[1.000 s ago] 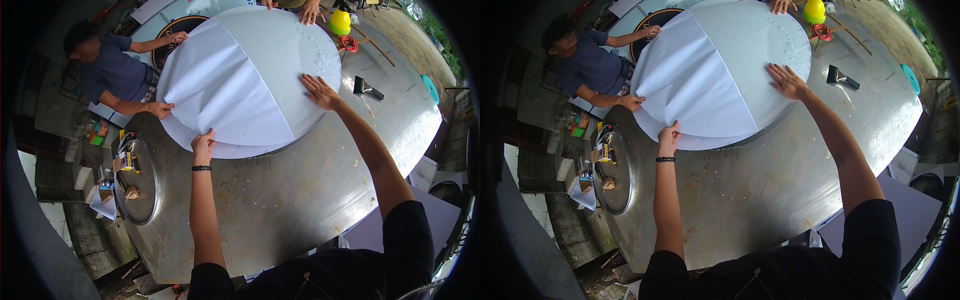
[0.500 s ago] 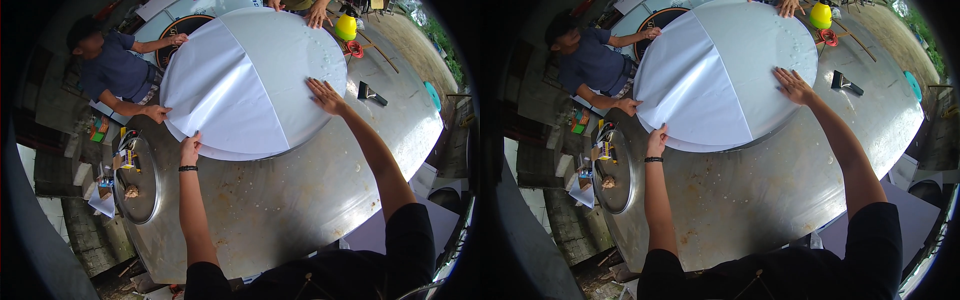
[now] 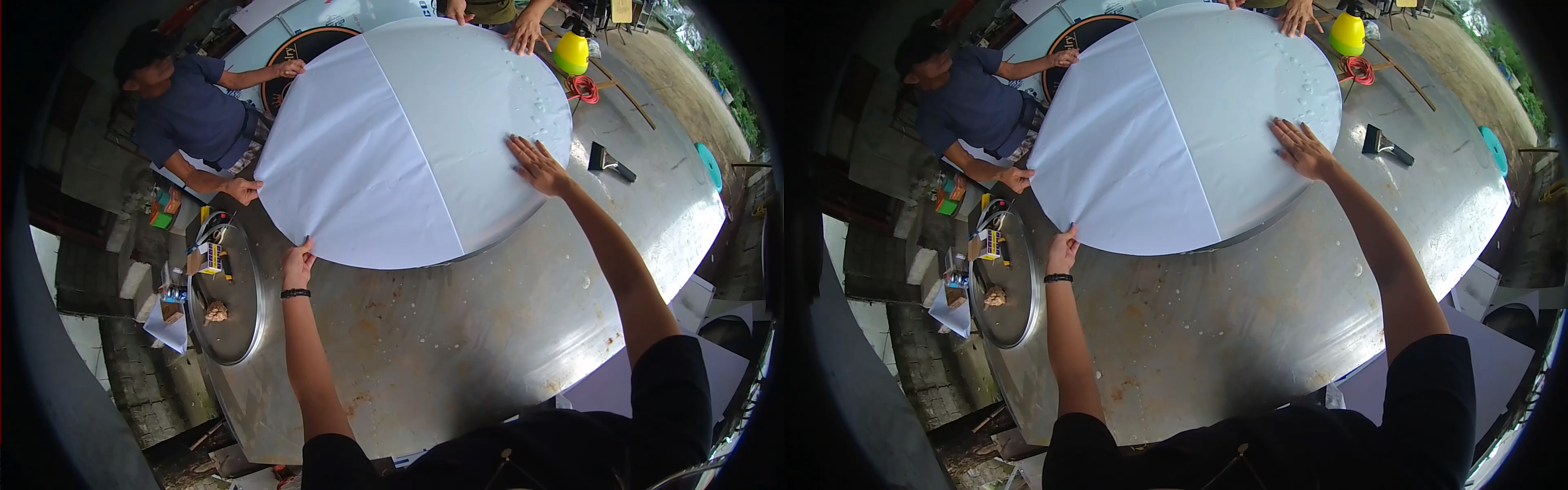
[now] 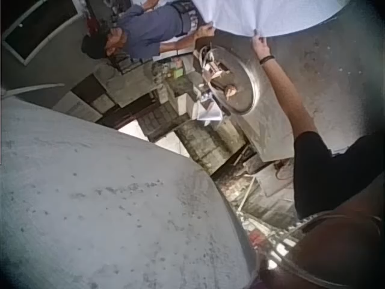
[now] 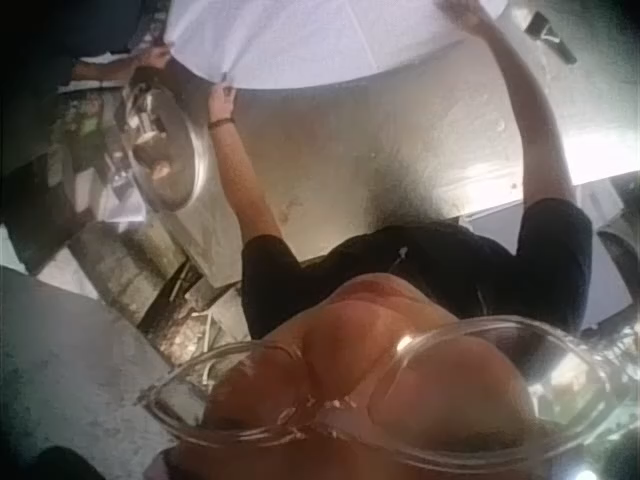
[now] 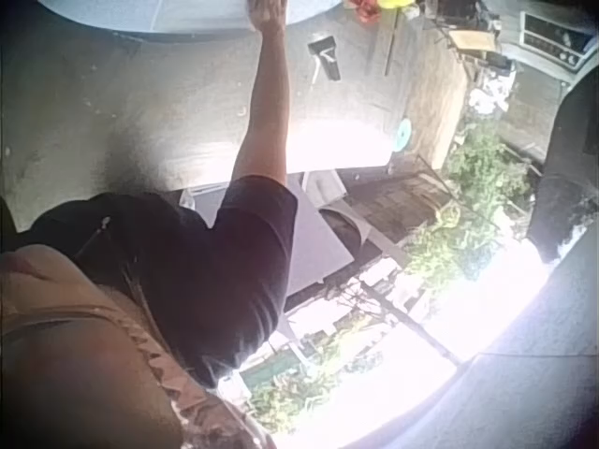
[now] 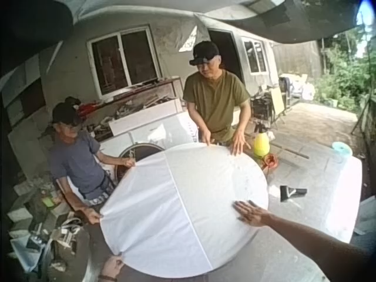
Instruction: Applying a large circular vinyl decal onto a sign surface with the help of colleagues.
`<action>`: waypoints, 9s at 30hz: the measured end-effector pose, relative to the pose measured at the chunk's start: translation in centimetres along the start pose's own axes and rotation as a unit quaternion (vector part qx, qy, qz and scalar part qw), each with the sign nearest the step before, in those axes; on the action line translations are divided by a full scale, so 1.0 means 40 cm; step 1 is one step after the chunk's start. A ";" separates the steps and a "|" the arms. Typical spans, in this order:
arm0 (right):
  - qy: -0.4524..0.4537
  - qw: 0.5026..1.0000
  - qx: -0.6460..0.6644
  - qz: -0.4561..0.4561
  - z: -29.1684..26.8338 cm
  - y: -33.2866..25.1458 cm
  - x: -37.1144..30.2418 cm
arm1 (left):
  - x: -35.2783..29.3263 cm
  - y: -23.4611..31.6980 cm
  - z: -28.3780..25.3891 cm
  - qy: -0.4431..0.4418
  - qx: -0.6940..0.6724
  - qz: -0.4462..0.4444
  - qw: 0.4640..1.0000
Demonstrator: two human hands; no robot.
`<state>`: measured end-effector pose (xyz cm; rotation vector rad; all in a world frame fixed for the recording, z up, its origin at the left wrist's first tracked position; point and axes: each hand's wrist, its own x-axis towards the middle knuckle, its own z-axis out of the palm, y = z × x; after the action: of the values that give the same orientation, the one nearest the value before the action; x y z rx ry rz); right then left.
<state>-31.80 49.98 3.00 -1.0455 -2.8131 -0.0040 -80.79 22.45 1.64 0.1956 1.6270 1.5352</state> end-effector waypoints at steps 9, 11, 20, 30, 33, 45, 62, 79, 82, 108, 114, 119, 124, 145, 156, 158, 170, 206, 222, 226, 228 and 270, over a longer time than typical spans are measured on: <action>-0.006 1.000 -0.001 0.006 0.003 0.005 0.001 | 0.030 0.021 -0.111 0.049 -0.004 0.013 0.999; -0.008 1.000 0.000 0.002 0.001 -0.006 0.007 | 0.041 0.032 -0.163 0.059 -0.008 0.014 0.998; -0.029 1.000 -0.001 0.008 -0.009 -0.016 0.009 | 0.097 0.065 -0.315 0.093 -0.023 0.014 0.995; -0.027 1.000 0.001 0.011 -0.005 -0.014 0.010 | 0.171 0.105 -0.455 0.160 -0.025 0.022 0.987; -0.035 0.999 0.004 0.014 -0.009 -0.020 0.012 | 0.191 0.114 -0.488 0.208 -0.010 0.025 0.978; -0.044 0.999 -0.002 0.019 -0.009 -0.021 0.011 | 0.223 0.152 -0.557 0.369 0.275 0.030 0.887; -0.015 1.000 0.006 -0.003 -0.012 -0.038 0.019 | -0.305 -0.283 0.270 0.086 -0.279 0.049 0.955; -0.001 1.000 0.003 -0.007 -0.009 -0.026 0.011 | -0.279 -0.228 0.194 0.178 -0.353 0.026 0.918; -0.006 1.000 0.003 -0.004 -0.005 -0.026 0.011 | -0.261 -0.223 0.158 0.176 -0.360 0.031 0.916; -0.029 0.998 -0.052 0.007 -0.044 -0.053 0.008 | -0.115 -0.127 -0.162 0.248 -0.306 0.097 0.914; -0.105 0.986 -0.118 0.060 -0.091 -0.110 0.051 | -0.103 -0.119 -0.215 0.268 -0.289 0.096 0.914; -0.048 0.998 -0.017 0.031 -0.044 -0.299 0.154 | -0.112 -0.127 -0.218 0.244 -0.317 0.091 0.912; 0.018 0.990 0.110 -0.085 0.023 -0.610 0.268 | -0.117 -0.120 -0.211 0.240 -0.302 0.087 0.918; -0.104 0.991 0.078 -0.023 0.038 -0.768 0.325 | -0.073 -0.007 -0.305 0.280 -0.294 0.130 0.904; -0.134 0.988 0.081 -0.016 0.028 -0.772 0.328 | -0.048 0.005 -0.386 0.308 -0.267 0.163 0.899; -0.135 0.988 0.078 -0.015 0.029 -0.770 0.328 | -0.039 0.011 -0.401 0.312 -0.268 0.163 0.897; -0.145 0.986 0.083 -0.014 0.029 -0.770 0.333 | 0.012 0.032 -0.489 0.332 -0.278 0.181 0.883; -0.127 0.987 0.097 -0.024 0.040 -0.774 0.335 | 0.129 0.148 -0.718 0.547 -0.067 0.217 0.806; -0.115 0.989 0.089 -0.026 0.054 -0.761 0.337 | 0.133 0.168 -0.809 0.526 -0.136 0.235 0.806; -0.112 0.989 0.090 -0.026 0.051 -0.762 0.334 | 0.105 0.178 -0.860 0.547 -0.123 0.292 0.775; -0.109 0.988 0.099 -0.036 0.050 -0.784 0.337 | 0.075 0.216 -0.952 0.525 -0.150 0.330 0.770; 0.007 0.980 0.199 -0.014 -0.014 -0.324 -0.190 | -0.945 -0.613 0.186 0.046 0.005 -0.096 0.994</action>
<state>-34.47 35.17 3.14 -0.9035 -2.6538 0.5224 -42.14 -1.73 -1.02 -0.0276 1.6738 1.4068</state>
